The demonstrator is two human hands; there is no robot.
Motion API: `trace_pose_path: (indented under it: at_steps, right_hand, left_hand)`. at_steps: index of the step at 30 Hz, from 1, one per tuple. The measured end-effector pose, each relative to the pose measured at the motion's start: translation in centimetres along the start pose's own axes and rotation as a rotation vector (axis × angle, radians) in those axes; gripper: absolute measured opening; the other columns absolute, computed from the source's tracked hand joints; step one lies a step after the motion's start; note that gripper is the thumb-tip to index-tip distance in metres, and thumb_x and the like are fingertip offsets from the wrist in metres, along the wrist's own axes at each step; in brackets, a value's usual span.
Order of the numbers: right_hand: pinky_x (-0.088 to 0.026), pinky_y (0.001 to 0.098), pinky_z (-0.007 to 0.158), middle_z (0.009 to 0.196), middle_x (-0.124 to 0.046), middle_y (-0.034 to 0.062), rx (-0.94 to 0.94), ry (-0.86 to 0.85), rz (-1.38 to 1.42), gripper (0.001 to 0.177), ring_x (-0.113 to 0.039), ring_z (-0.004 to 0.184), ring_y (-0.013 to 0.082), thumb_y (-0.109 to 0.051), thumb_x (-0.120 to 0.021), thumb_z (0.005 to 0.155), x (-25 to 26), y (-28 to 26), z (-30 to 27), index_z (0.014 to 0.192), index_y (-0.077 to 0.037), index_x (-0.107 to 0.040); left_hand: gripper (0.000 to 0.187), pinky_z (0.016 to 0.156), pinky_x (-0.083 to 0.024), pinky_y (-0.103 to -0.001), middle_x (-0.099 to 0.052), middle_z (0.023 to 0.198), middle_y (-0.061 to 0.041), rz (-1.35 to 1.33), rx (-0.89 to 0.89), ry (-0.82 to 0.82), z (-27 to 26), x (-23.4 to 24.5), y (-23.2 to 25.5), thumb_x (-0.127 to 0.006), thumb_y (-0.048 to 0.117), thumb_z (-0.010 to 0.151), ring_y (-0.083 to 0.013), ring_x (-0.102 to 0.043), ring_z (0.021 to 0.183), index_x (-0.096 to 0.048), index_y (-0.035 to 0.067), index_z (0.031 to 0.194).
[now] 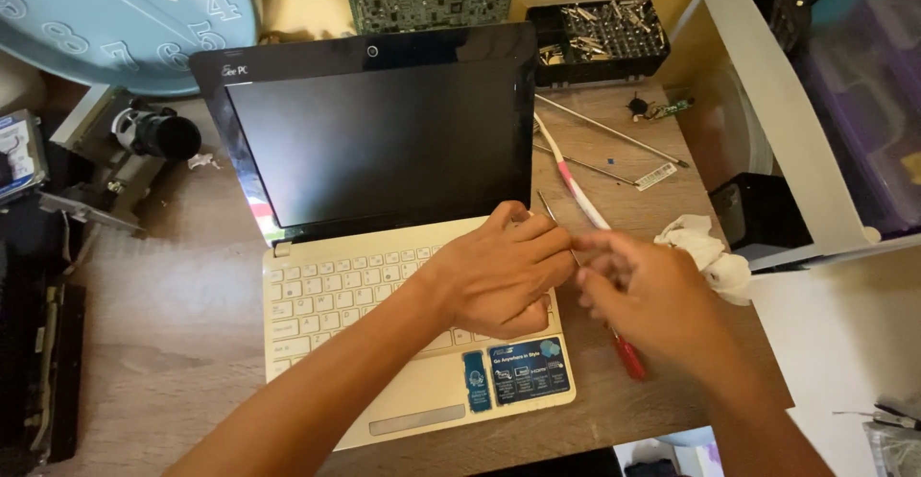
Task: Disassembling a small laptop by removing the keyboard, unscrewing internal components, and prying off the top casing.
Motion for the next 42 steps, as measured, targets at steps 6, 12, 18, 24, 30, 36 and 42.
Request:
trace_pose_path:
  at_steps: [6, 12, 18, 24, 30, 36, 42]
  right_hand:
    - [-0.069, 0.0340, 0.069, 0.087, -0.082, 0.0185, -0.229, 0.009, 0.329, 0.063, -0.077, 0.075, 0.0224, -0.004, -0.077, 0.082, -1.9, 0.7, -1.8, 0.143, -0.003, -0.063]
    - [-0.064, 0.0260, 0.069, 0.082, -0.088, 0.0131, -0.268, -0.016, 0.221, 0.025, -0.083, 0.074, 0.0190, -0.009, -0.073, 0.089, -2.9, 0.0, -3.0, 0.110, -0.005, -0.087]
    - [-0.060, 0.0268, 0.068, 0.092, -0.085, 0.0040, -0.289, -0.087, 0.101, 0.017, -0.078, 0.071, 0.0176, -0.015, -0.066, 0.096, -2.6, -0.8, -2.9, 0.106, -0.009, -0.079]
    - [-0.068, 0.0331, 0.072, 0.095, -0.082, 0.0137, -0.366, -0.177, 0.116, 0.023, -0.080, 0.081, 0.0233, -0.022, -0.061, 0.101, -2.3, -2.8, -1.7, 0.102, -0.001, -0.070]
    - [-0.060, 0.0305, 0.068, 0.082, -0.078, 0.0159, -0.409, -0.229, 0.059, 0.027, -0.080, 0.074, 0.0261, -0.022, -0.053, 0.105, -2.1, -2.6, -0.8, 0.091, -0.002, -0.065]
    - [-0.069, 0.0457, 0.065, 0.081, -0.075, 0.0286, -0.218, -0.102, 0.281, 0.021, -0.074, 0.068, 0.0300, -0.005, -0.065, 0.095, -2.2, -0.9, -1.5, 0.097, 0.014, -0.073]
    - [-0.064, 0.0203, 0.095, 0.115, -0.087, -0.0121, -0.406, -0.164, -0.250, 0.068, -0.084, 0.106, 0.0005, -0.045, -0.076, 0.082, -2.8, 0.6, -7.0, 0.147, -0.036, -0.058]
  left_hand:
    - [0.028, 0.088, -0.039, -0.051, -0.054, 0.087, -0.009, -0.046, -0.071, -0.076, 1.0, 3.0, 0.1, -0.040, 0.030, 0.086, -0.0272, -0.050, 0.084, -0.058, 0.009, 0.087]
    - [0.022, 0.083, -0.038, -0.047, -0.053, 0.083, -0.008, -0.042, -0.046, 0.004, 1.0, 3.1, 0.3, -0.041, 0.026, 0.086, -0.0265, -0.047, 0.079, -0.055, 0.009, 0.080]
    - [0.029, 0.081, -0.040, -0.046, -0.056, 0.085, -0.008, -0.029, -0.058, 0.041, 1.0, 3.0, 0.3, -0.039, 0.030, 0.090, -0.0267, -0.049, 0.080, -0.059, 0.009, 0.084]
    - [0.035, 0.084, -0.039, -0.045, -0.057, 0.089, -0.007, -0.002, -0.056, 0.022, 0.9, 2.7, 0.3, -0.036, 0.035, 0.094, -0.0253, -0.050, 0.082, -0.061, 0.010, 0.089]
    - [0.020, 0.084, -0.038, -0.044, -0.054, 0.084, -0.005, -0.039, -0.070, 0.096, 1.0, 2.4, 0.2, -0.046, 0.027, 0.088, -0.0253, -0.048, 0.079, -0.056, 0.010, 0.086]
    - [0.029, 0.097, -0.040, -0.043, -0.051, 0.091, -0.002, 0.017, -0.023, 0.116, 0.4, -0.2, -0.2, -0.039, 0.036, 0.083, -0.0229, -0.054, 0.100, -0.059, 0.017, 0.092]
    - [0.031, 0.092, -0.046, -0.054, -0.062, 0.117, -0.013, -0.148, -0.125, 0.001, 0.6, 2.8, 0.5, -0.053, 0.026, 0.083, -0.0330, -0.055, 0.115, -0.068, 0.008, 0.103]
Point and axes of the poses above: each hand's wrist, its own z-axis towards the middle knuckle, its own x-axis out of the back of the hand, y = z × x, the point moved 1 cm from there along z, towards the middle knuckle
